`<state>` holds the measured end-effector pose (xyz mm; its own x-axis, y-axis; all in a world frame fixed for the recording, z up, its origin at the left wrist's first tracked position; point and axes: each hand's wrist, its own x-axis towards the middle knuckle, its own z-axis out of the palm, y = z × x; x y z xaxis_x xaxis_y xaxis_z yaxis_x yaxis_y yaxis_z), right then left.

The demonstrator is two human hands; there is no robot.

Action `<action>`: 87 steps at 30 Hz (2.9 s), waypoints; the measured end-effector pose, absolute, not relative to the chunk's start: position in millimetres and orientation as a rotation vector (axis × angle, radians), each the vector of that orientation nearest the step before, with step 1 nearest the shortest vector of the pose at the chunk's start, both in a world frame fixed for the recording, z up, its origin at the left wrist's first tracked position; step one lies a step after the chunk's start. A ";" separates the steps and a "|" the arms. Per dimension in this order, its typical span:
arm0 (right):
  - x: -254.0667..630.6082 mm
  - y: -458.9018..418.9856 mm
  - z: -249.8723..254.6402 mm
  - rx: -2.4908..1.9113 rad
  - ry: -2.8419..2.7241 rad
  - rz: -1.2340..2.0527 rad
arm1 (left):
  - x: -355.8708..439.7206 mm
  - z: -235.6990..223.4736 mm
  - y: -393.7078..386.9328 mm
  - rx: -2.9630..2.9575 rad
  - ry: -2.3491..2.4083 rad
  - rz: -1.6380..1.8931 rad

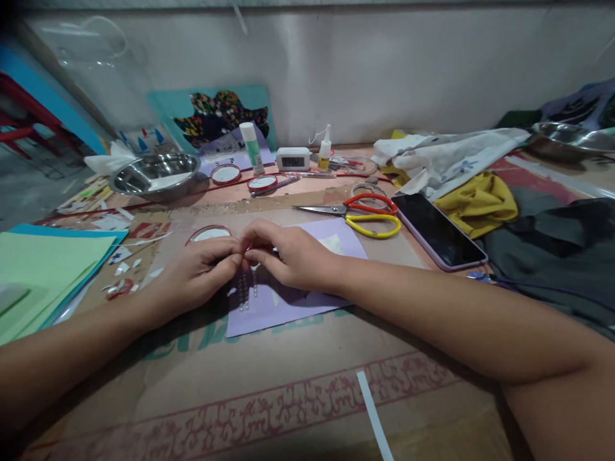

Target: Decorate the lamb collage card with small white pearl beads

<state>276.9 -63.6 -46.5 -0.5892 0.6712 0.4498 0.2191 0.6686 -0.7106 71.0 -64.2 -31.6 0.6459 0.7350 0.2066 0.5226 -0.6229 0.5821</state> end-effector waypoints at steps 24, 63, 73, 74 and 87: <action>273.4 -63.0 -48.5 -0.750 -2.153 0.761 | 73.1 -35.9 -63.4 2.452 0.985 0.598; 274.5 -61.8 -49.9 -0.717 -2.193 0.729 | 72.6 -36.1 -64.3 2.372 1.021 0.655; 274.0 -60.1 -49.3 -0.737 -2.193 0.690 | 73.3 -35.9 -64.6 2.439 1.070 0.645; 274.2 -59.5 -49.5 -0.747 -2.183 0.681 | 73.7 -35.7 -64.5 2.438 1.072 0.648; 274.3 -60.7 -48.8 -0.787 -2.184 0.589 | 74.7 -33.2 -65.9 2.355 1.098 0.732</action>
